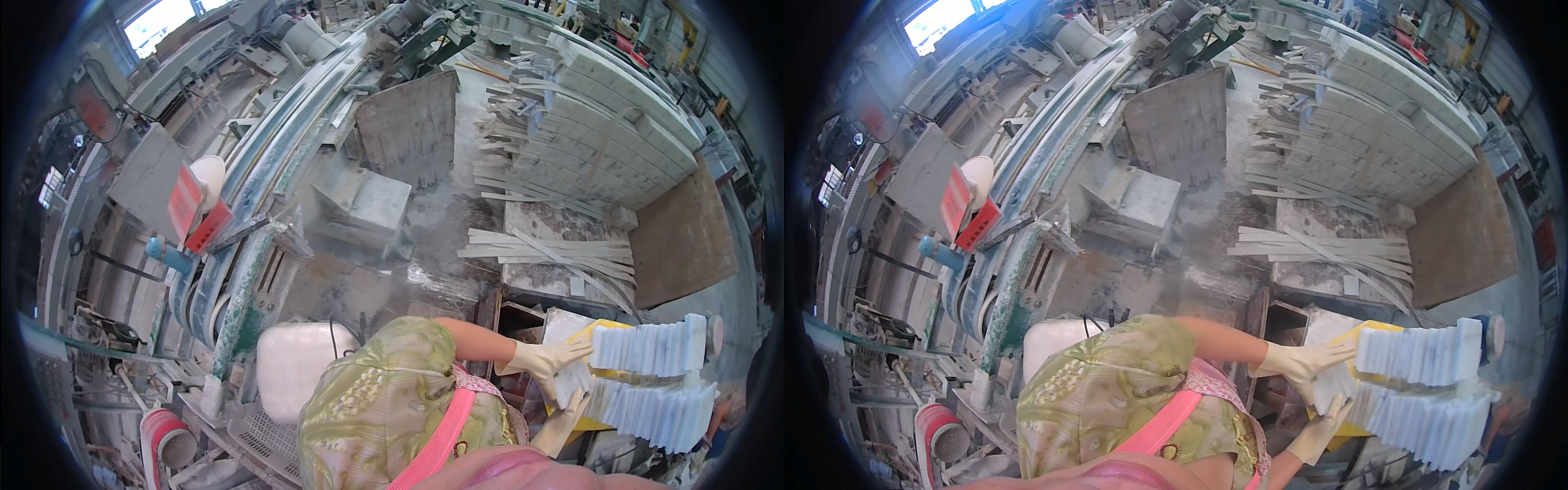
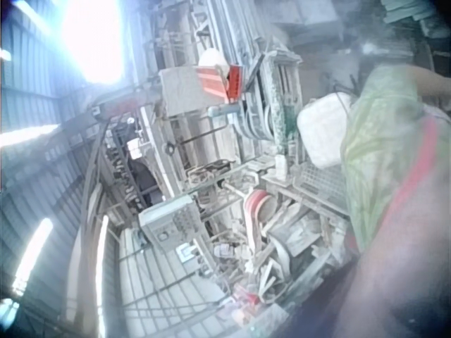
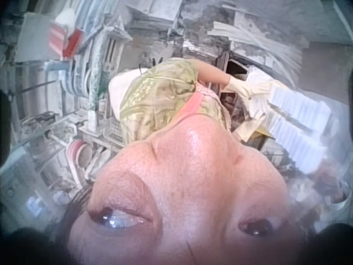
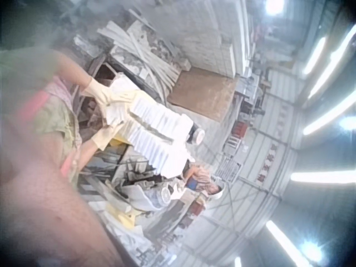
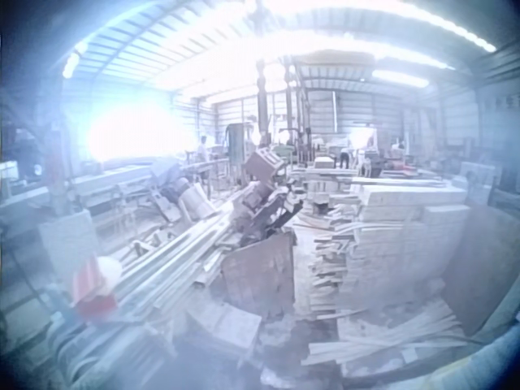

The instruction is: The person repeatedly picks up stacks of white rectangular items from a yellow tray and places them onto a larger pile. The person also handles a white plastic basket, moving it aside to access the workspace.

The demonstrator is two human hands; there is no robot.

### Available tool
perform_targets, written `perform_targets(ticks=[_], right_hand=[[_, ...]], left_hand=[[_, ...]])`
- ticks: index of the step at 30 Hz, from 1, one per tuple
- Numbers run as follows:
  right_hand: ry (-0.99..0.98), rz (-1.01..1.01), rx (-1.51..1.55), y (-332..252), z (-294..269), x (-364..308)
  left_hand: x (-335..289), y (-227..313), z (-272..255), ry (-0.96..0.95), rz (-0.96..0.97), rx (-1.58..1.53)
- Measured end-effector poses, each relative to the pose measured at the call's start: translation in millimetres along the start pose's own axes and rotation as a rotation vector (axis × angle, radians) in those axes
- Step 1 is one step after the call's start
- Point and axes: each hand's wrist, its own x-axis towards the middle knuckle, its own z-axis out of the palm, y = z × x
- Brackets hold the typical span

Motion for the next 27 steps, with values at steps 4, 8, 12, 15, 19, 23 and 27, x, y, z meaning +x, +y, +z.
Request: perform_targets(ticks=[4,8,12,15,19,23,27], right_hand=[[0.098,0.071,0.013,9,-10,-10],[0.127,0.092,0.033,19,-16,-11],[0.131,0.102,0.059,25,-17,-6],[0.123,0.100,0.082,28,-17,-1],[0.108,0.102,0.127,33,-19,6],[0.094,0.065,0.237,48,-15,21],[0.062,0.030,0.404,67,-13,34]], left_hand=[[-22,4,8,0.018,-0.304,-0.536],[-18,17,27,0.158,-0.528,-0.746],[-10,18,40,0.146,-0.570,-0.590],[-15,15,37,0.056,-0.533,-0.553],[-18,16,28,0.001,-0.509,-0.443],[-15,30,21,0.051,-0.525,-0.713],[-12,40,5,0.048,-0.570,-0.817]])
